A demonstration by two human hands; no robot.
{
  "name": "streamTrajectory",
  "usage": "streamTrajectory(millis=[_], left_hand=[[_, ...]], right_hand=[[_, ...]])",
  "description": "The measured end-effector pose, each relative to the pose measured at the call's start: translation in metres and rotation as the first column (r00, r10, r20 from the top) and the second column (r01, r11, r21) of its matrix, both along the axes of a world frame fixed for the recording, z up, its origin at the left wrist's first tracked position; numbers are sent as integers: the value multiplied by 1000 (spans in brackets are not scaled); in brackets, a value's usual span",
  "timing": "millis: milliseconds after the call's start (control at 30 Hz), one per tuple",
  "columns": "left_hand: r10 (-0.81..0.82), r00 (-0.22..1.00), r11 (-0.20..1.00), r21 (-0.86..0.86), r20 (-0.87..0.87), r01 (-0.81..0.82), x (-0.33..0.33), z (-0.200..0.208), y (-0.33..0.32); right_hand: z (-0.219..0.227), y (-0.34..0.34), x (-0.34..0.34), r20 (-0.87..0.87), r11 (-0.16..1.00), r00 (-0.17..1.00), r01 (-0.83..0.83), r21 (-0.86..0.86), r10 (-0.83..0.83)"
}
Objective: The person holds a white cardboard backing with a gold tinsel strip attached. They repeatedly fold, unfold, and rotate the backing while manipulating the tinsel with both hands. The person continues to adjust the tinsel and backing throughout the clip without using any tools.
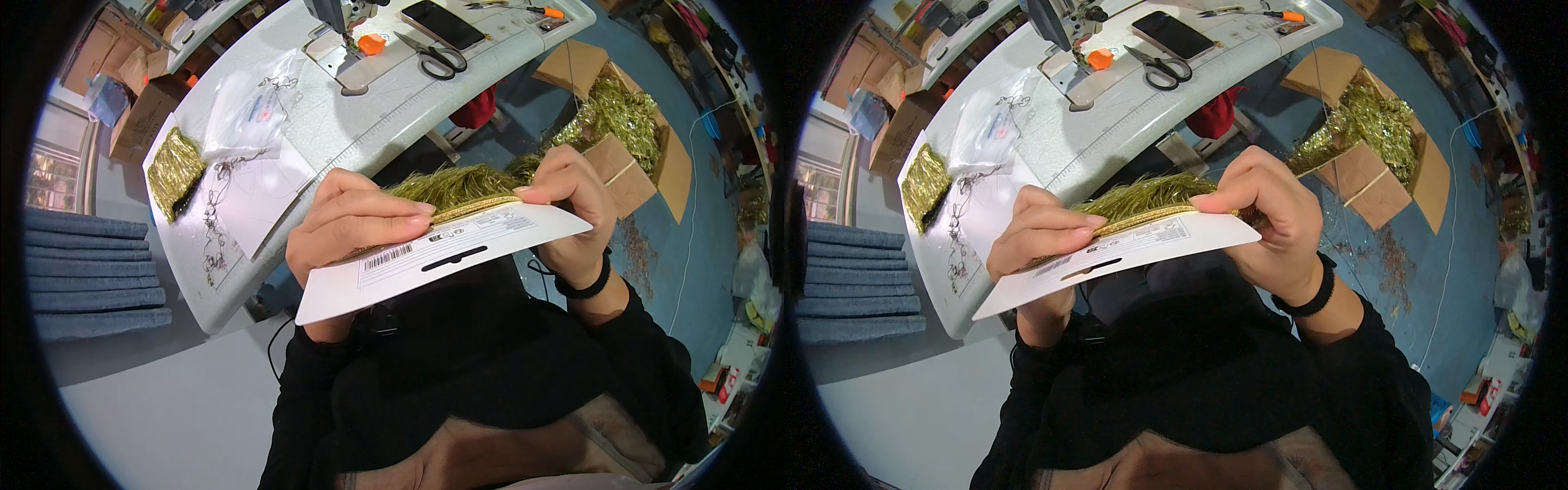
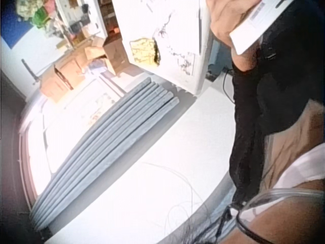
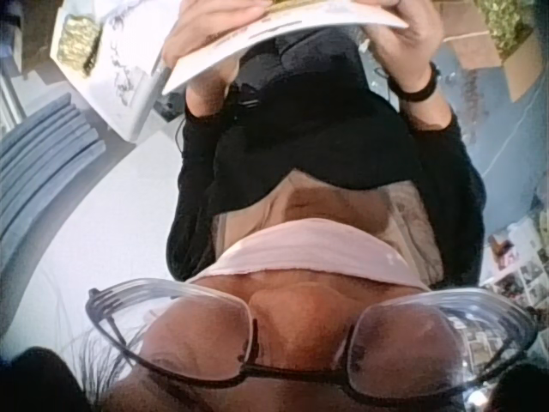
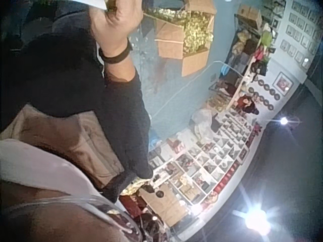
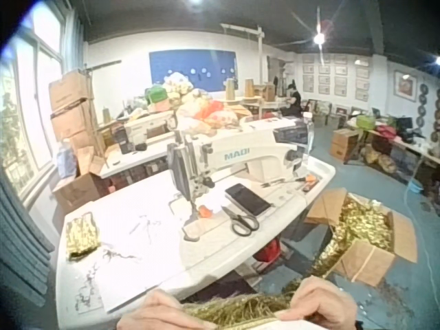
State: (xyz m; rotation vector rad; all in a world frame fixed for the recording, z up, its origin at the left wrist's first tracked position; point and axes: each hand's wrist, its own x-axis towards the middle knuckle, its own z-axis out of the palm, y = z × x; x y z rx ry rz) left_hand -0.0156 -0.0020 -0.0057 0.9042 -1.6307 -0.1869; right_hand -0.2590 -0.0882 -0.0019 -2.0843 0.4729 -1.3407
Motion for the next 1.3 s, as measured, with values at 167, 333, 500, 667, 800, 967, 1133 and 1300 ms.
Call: streamTrajectory(millis=[167, 333, 500, 667, 800, 967, 1133, 1300], left_hand=[[12, 1000, 1000, 27, -24, -12, 1, -5, 1], [73, 997, 997, 0, -26, -73, 0, -7, 1], [52, 998, 998, -26, -20, -53, 0, -6, -1], [-184, 982, 983, 19, -44, 185, -10, 17, 6], [-358, 931, 930, 119, 73, 348, -32, 49, 13], [-649, 760, 741, 217, -9, 635, -31, 69, -14], [-386, 893, 787, 422, -230, 449, -41, 48, -29], [-414, 773, 701, 372, -481, 608, -55, 28, -24]], right_hand=[[-2, -2, 0, -17, 1000, 1000, 4, 21, -4], [-2, -1, 2, -34, 998, 998, 58, 4, -58], [-2, -1, 4, 16, 995, 995, 96, 15, -97], [-5, -15, -1, 94, 999, 995, 40, 20, -41], [-5, -47, -8, 353, 929, 894, -341, 142, 274], [-3, -61, -6, 480, 749, 709, -646, 147, 517], [-2, -32, 4, 483, 749, 803, -550, 370, 350], [6, -27, 3, 368, 741, 813, -571, 354, 451]])
